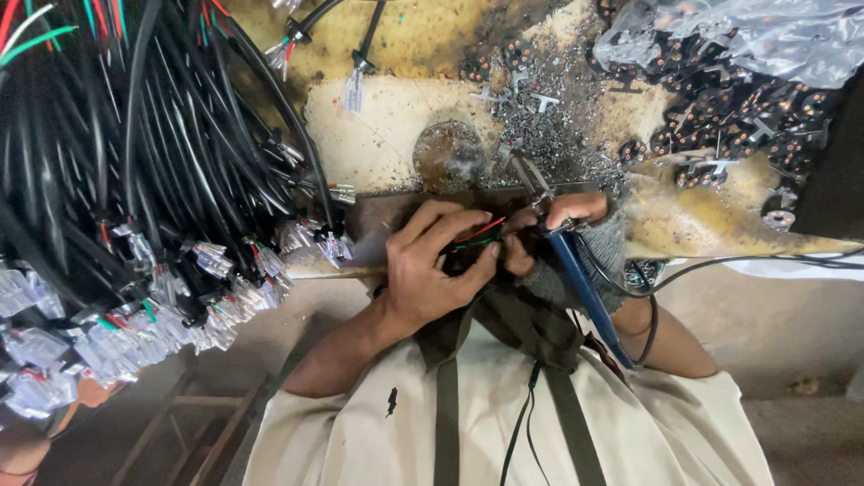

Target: The person uses a soldering iron to join exposed wire ends to small metal connectors on a workbench. They repeatedly pick up wires, apply solder, and place the finished units on the table.

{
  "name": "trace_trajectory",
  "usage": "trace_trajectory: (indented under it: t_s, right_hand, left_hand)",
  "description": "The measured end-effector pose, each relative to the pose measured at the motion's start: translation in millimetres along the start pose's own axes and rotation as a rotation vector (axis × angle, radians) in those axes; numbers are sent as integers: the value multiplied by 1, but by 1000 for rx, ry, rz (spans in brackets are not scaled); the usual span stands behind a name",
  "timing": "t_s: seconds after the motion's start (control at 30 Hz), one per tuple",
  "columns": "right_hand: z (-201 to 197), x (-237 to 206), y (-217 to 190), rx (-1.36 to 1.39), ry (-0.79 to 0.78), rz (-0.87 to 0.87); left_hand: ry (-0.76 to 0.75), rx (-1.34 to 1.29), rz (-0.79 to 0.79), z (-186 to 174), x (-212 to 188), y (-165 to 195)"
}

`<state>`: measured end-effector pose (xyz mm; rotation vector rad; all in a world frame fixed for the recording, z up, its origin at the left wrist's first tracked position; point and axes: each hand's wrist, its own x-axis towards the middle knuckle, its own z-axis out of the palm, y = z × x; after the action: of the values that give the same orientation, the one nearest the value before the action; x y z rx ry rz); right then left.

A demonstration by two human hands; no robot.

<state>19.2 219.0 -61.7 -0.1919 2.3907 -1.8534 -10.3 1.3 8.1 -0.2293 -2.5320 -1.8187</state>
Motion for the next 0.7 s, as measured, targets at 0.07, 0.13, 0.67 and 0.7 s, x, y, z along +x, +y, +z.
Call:
trace_trajectory:
  t_s: [0.07, 0.13, 0.67, 0.7]
  right_hand:
    - [-6, -7, -1, 43, 39, -67]
    - [-6, -13, 2, 121, 41, -10]
    - [5, -14, 6, 9, -8, 252]
    - [2, -14, 7, 80, -20, 255]
  left_hand:
    - [6, -60, 24, 0, -2, -1]
    - [14, 7, 89, 1, -3, -1]
    - [-69, 181, 15, 3, -6, -5]
    - [-58, 179, 18, 4, -6, -5]
